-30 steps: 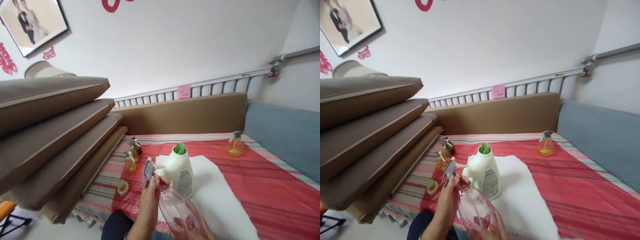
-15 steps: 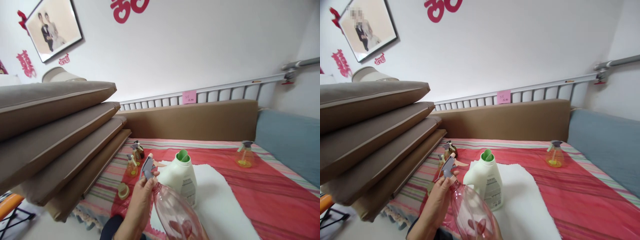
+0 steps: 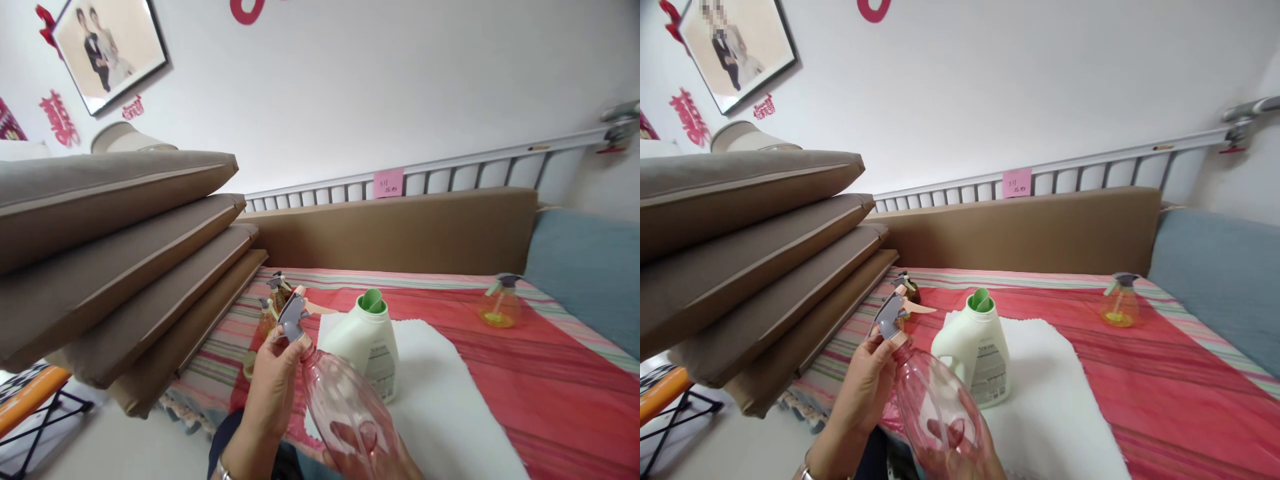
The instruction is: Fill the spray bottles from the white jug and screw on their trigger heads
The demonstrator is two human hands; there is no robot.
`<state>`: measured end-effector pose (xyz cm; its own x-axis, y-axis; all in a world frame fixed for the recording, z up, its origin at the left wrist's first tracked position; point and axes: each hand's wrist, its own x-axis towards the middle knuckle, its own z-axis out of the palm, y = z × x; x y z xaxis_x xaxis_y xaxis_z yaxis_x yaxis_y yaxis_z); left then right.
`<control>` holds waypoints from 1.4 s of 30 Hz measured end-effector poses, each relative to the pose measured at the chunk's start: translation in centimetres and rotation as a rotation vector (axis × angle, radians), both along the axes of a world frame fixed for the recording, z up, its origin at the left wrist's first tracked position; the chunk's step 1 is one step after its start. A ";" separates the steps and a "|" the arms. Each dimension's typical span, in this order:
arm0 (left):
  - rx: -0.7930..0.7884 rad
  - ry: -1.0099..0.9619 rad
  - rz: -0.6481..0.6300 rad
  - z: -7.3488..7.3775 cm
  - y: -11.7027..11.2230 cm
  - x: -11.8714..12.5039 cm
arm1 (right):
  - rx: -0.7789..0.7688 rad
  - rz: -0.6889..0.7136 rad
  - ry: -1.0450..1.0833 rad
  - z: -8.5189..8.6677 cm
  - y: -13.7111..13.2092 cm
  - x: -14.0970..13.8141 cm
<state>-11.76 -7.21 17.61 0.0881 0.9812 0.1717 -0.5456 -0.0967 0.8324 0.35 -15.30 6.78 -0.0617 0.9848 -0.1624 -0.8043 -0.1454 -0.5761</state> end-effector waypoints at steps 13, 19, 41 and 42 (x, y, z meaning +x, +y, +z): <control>0.022 0.043 -0.026 -0.4 -0.2 -0.2 | 0.057 -0.015 0.039 1.0 -0.5 -0.4; 0.031 0.075 -0.029 -0.6 -0.2 -0.3 | 0.004 0.032 0.064 0.5 -0.3 -0.3; 0.037 0.109 -0.135 -0.9 -0.1 -0.5 | 0.111 0.353 -0.018 -0.6 -0.3 1.5; 0.037 0.104 -0.144 -0.9 0.0 -0.5 | 0.115 0.357 -0.011 -0.5 -0.3 1.5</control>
<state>-12.23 -7.25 16.71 0.2467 0.9502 0.1905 -0.4671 -0.0556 0.8825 1.87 -15.61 6.25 -0.4033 0.9135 -0.0540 -0.7087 -0.3491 -0.6131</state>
